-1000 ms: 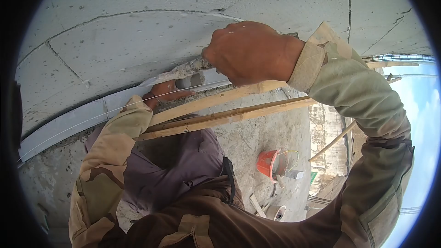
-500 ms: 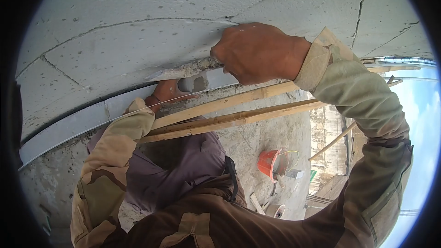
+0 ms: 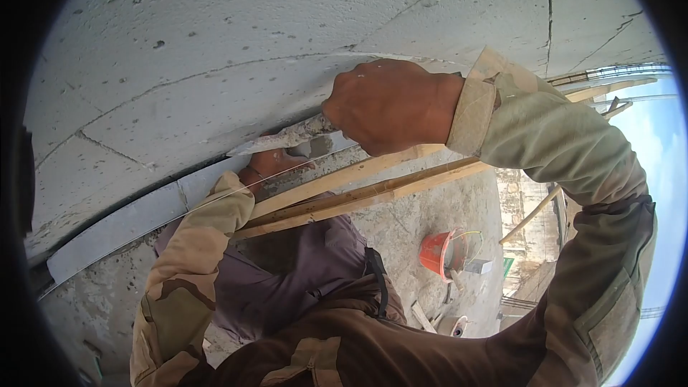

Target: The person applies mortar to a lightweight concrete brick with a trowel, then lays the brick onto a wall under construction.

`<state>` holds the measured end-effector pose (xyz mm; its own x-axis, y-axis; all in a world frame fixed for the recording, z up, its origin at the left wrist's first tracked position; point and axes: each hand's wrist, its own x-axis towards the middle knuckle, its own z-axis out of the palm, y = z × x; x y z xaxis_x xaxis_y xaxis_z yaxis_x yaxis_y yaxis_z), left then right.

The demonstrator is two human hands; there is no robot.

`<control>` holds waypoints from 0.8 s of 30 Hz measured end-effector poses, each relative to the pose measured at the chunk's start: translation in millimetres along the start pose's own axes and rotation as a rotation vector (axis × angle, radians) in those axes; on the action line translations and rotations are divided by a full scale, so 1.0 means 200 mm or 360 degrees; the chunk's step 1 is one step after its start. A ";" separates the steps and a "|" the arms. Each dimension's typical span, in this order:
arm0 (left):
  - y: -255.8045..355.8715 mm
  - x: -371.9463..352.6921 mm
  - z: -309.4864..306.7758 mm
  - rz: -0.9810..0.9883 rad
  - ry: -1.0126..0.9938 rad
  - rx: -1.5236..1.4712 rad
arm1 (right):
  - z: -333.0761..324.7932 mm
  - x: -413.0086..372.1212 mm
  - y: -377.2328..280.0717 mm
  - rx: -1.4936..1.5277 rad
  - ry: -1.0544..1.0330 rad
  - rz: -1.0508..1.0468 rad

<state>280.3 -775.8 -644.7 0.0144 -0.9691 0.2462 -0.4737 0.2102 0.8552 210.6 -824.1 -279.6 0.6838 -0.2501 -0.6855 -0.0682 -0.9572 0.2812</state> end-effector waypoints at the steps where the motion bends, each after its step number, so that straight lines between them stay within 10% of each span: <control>1: -0.02 -0.01 0.03 0.0007 -0.0012 0.0006 | 0.01 -0.01 0.00 0.0010 0.0005 0.0010; 16: 0.04 -0.01 -0.01 -0.0154 -0.0060 -0.0015 | 0.03 -0.08 0.04 -0.0101 -0.0151 0.0142; 24: 0.15 0.00 -0.08 0.0062 0.0148 -0.0162 | 0.00 -0.64 -0.08 0.0113 0.0464 0.0637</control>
<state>280.4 -768.1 -610.6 0.0813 -0.9450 0.3169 -0.3838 0.2637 0.8849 125.0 -777.1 -196.2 0.7679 -0.5585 -0.3137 -0.4094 -0.8045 0.4303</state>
